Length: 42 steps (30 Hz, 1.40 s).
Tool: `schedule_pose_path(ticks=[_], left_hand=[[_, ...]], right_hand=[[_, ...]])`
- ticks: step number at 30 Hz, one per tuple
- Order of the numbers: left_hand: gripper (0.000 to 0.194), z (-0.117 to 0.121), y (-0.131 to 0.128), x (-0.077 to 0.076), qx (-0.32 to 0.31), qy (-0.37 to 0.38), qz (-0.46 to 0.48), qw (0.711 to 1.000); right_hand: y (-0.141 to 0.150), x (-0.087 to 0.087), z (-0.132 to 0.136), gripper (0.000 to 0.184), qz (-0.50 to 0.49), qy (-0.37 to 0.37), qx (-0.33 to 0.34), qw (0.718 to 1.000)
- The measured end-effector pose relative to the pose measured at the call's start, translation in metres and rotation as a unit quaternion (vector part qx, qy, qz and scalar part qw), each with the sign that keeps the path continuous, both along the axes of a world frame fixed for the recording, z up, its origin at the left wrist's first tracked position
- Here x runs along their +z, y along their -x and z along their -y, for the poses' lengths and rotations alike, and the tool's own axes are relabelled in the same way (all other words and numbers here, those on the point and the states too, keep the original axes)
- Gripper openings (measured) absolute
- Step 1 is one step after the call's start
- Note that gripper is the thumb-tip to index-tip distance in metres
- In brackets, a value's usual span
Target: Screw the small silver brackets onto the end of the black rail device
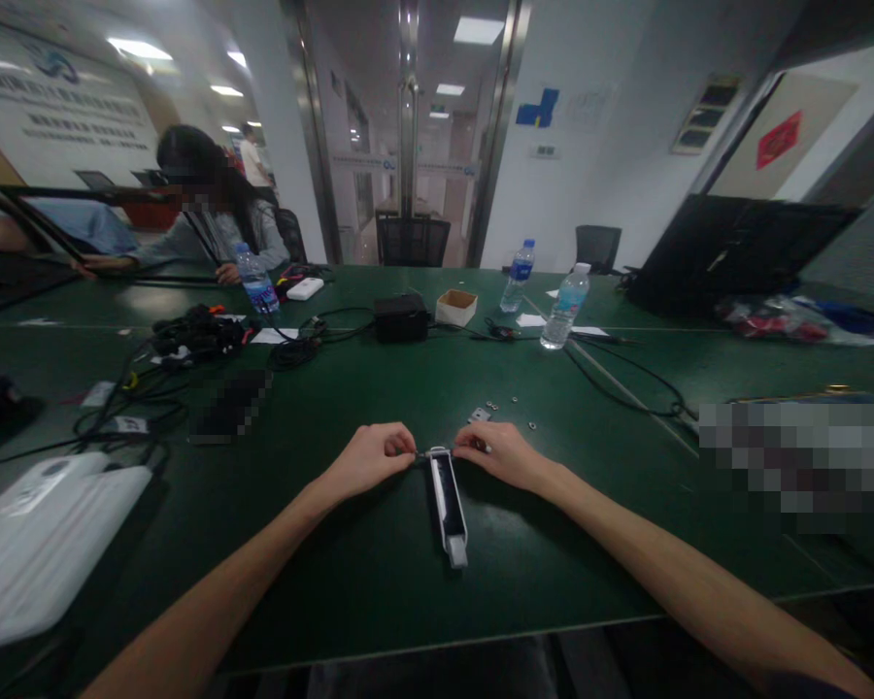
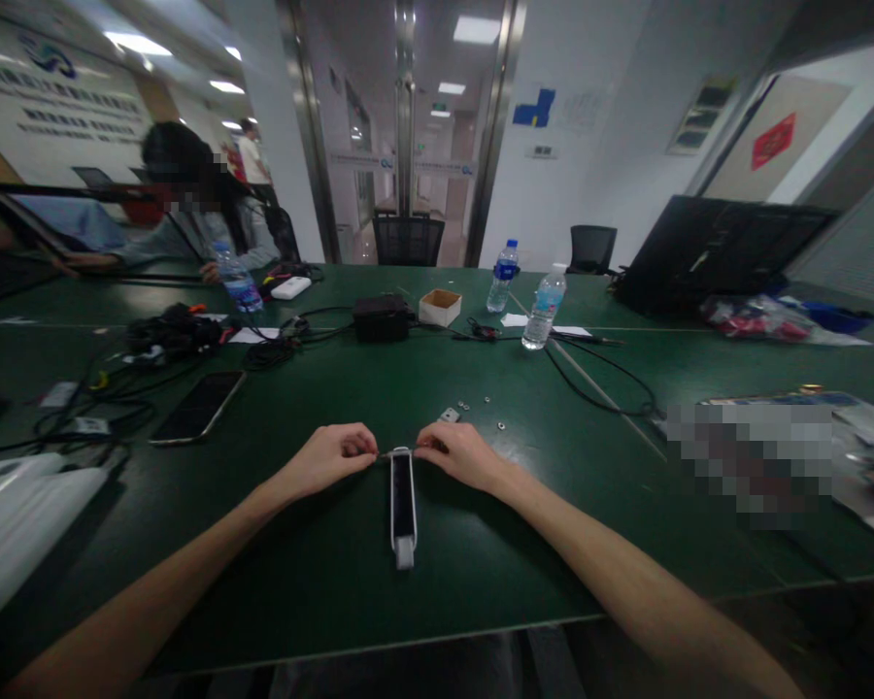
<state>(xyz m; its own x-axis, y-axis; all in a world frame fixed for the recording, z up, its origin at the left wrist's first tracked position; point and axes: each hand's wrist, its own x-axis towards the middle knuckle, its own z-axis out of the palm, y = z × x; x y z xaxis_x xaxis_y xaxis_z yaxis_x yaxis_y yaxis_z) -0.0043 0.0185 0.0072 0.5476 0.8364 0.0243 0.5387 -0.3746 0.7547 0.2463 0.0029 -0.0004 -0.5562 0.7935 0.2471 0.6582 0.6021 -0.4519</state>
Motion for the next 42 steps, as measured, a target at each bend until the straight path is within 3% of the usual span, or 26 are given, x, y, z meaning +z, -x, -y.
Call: schedule_pose_path(ticks=[36, 42], left_hand=[[0.023, 0.004, -0.004, -0.004, -0.003, -0.023, -0.033, 0.999], [0.021, 0.006, -0.008, -0.01, 0.003, -0.073, -0.037, 0.997]], right_hand=[[-0.002, -0.01, -0.003, 0.014, -0.03, -0.036, 0.016, 0.999], [-0.003, -0.009, -0.003, 0.012, -0.03, -0.032, 0.011, 0.999]])
